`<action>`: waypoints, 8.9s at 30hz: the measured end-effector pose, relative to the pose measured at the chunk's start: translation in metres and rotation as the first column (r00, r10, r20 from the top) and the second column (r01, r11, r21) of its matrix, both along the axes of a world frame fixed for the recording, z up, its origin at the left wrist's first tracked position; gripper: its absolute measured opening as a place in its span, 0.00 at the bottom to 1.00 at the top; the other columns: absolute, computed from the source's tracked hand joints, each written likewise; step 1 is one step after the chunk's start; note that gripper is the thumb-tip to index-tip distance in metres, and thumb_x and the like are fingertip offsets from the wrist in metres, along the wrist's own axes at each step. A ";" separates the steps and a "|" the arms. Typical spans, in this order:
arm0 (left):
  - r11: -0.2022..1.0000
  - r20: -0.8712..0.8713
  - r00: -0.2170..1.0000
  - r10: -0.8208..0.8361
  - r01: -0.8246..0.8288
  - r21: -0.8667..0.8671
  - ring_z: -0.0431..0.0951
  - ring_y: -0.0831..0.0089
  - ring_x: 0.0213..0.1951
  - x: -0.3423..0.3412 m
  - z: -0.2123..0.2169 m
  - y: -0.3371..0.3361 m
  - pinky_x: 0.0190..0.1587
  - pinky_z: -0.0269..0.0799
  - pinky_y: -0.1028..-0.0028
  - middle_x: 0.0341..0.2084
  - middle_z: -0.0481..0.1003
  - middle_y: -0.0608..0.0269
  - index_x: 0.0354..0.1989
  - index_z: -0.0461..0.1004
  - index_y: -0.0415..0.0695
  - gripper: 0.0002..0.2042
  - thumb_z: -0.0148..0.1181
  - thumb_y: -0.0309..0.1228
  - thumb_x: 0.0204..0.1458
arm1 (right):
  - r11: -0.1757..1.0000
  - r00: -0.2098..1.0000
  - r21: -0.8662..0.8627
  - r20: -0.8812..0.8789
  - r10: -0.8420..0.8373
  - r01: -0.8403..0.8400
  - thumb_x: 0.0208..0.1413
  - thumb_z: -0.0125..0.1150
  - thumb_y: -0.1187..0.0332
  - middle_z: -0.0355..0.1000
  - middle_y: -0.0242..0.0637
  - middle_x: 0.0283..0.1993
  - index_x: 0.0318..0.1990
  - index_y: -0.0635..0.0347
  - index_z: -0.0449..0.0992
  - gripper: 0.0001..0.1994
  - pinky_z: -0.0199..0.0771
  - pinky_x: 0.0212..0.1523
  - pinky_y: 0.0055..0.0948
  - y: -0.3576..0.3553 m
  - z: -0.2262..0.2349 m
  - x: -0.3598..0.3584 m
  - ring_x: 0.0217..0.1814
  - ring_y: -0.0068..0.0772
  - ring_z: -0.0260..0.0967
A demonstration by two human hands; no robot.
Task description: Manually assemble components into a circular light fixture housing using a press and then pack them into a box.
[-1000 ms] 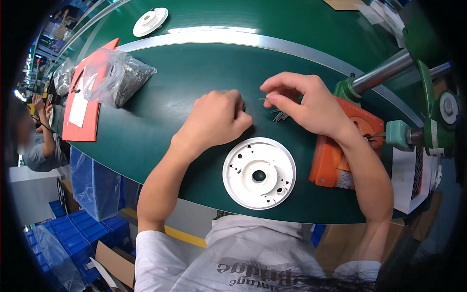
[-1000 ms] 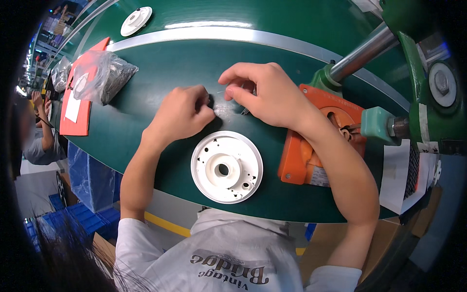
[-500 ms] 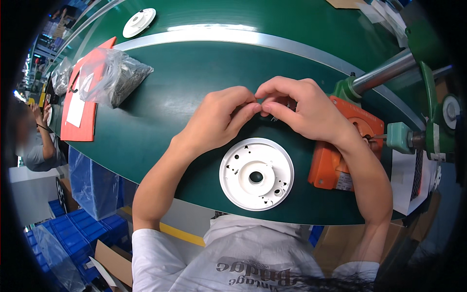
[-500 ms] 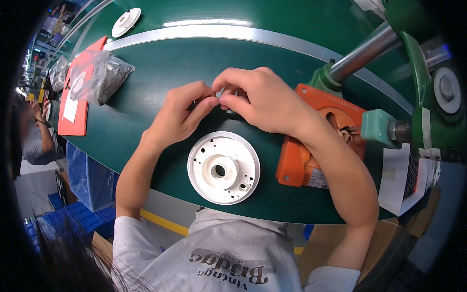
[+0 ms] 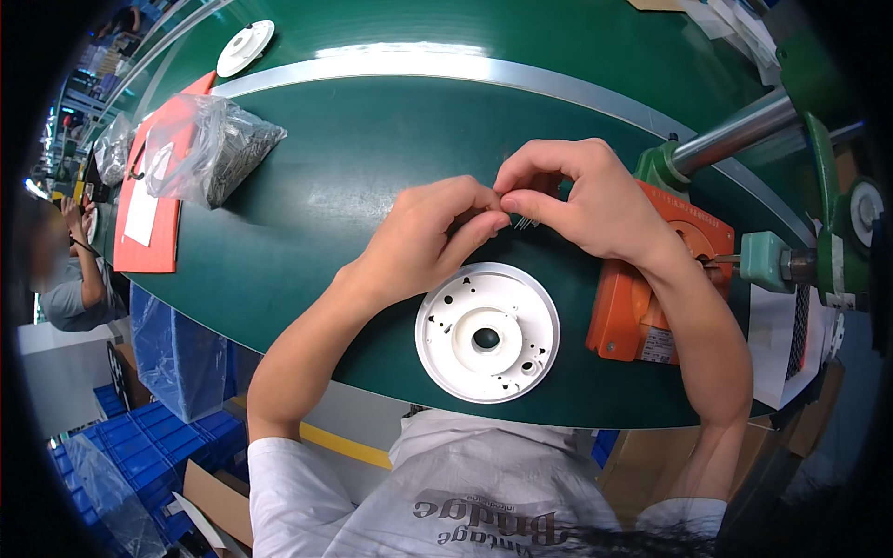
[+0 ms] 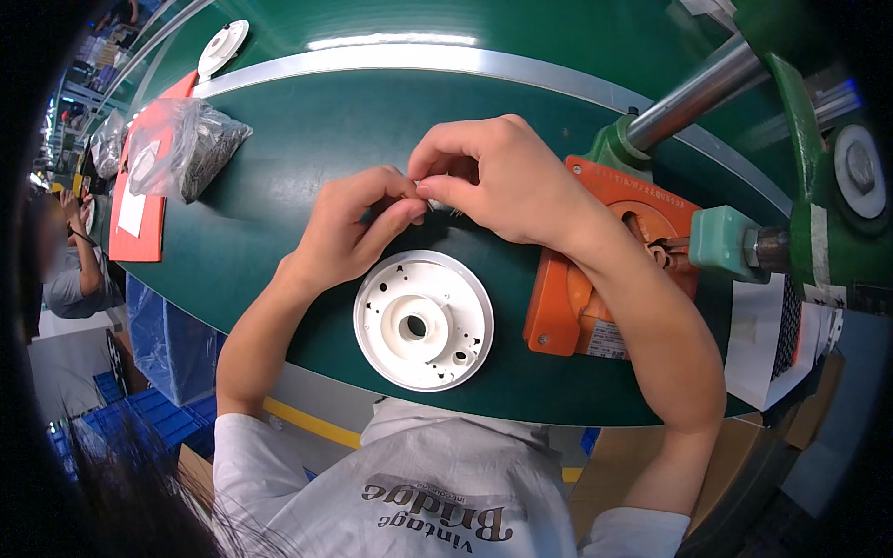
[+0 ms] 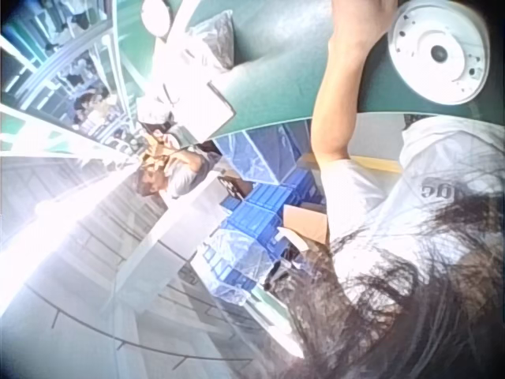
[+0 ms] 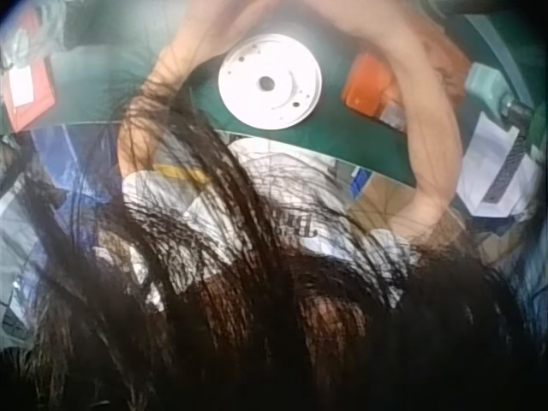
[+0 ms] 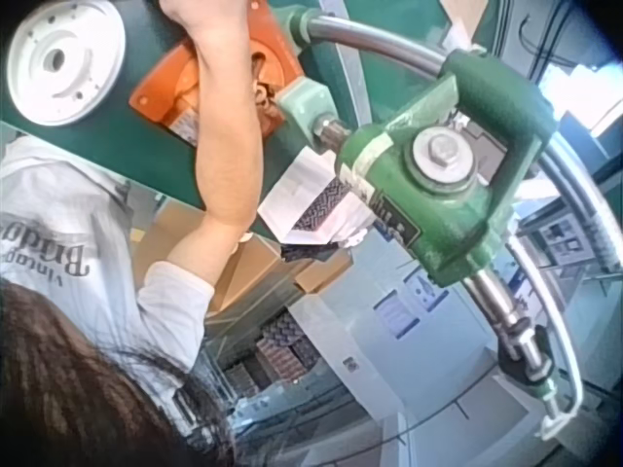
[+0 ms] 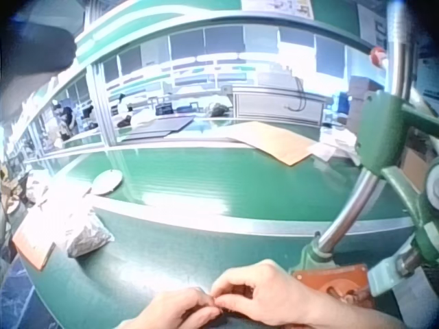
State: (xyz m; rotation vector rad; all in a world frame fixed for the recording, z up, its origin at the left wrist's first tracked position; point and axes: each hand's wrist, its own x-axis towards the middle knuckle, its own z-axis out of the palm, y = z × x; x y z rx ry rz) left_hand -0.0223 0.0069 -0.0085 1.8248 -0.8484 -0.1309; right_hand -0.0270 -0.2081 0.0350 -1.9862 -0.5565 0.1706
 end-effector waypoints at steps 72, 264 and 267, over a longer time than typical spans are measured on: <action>0.930 0.111 0.963 -0.245 0.201 0.309 0.74 0.58 0.26 0.009 0.027 0.031 0.28 0.69 0.63 0.18 0.71 0.58 0.23 0.72 0.40 0.14 0.69 0.34 0.34 | 0.908 0.924 -0.240 0.089 0.372 -0.343 0.44 0.69 0.75 0.68 0.35 0.21 0.26 0.61 0.79 0.04 0.67 0.26 0.32 0.007 -0.003 -0.016 0.24 0.36 0.68; 0.965 0.514 0.847 -0.139 0.000 0.261 0.65 0.58 0.64 -0.055 0.040 -0.140 0.63 0.56 0.42 0.58 0.70 0.57 0.48 0.74 0.40 0.33 0.72 0.50 0.38 | 0.978 -0.106 -0.135 0.987 0.119 -0.159 0.49 0.59 0.69 0.68 0.30 0.29 0.29 0.57 0.76 0.03 0.65 0.29 0.24 -0.012 -0.010 -0.188 0.29 0.28 0.66; 0.984 0.518 0.853 -0.065 -0.033 0.178 0.65 0.59 0.63 -0.063 0.036 -0.140 0.63 0.54 0.41 0.57 0.70 0.57 0.48 0.74 0.38 0.32 0.71 0.49 0.38 | 0.963 0.024 -0.033 0.999 0.028 0.268 0.53 0.65 0.59 0.53 0.44 0.70 0.64 0.53 0.65 0.30 0.59 0.67 0.42 -0.073 0.021 -0.198 0.69 0.49 0.55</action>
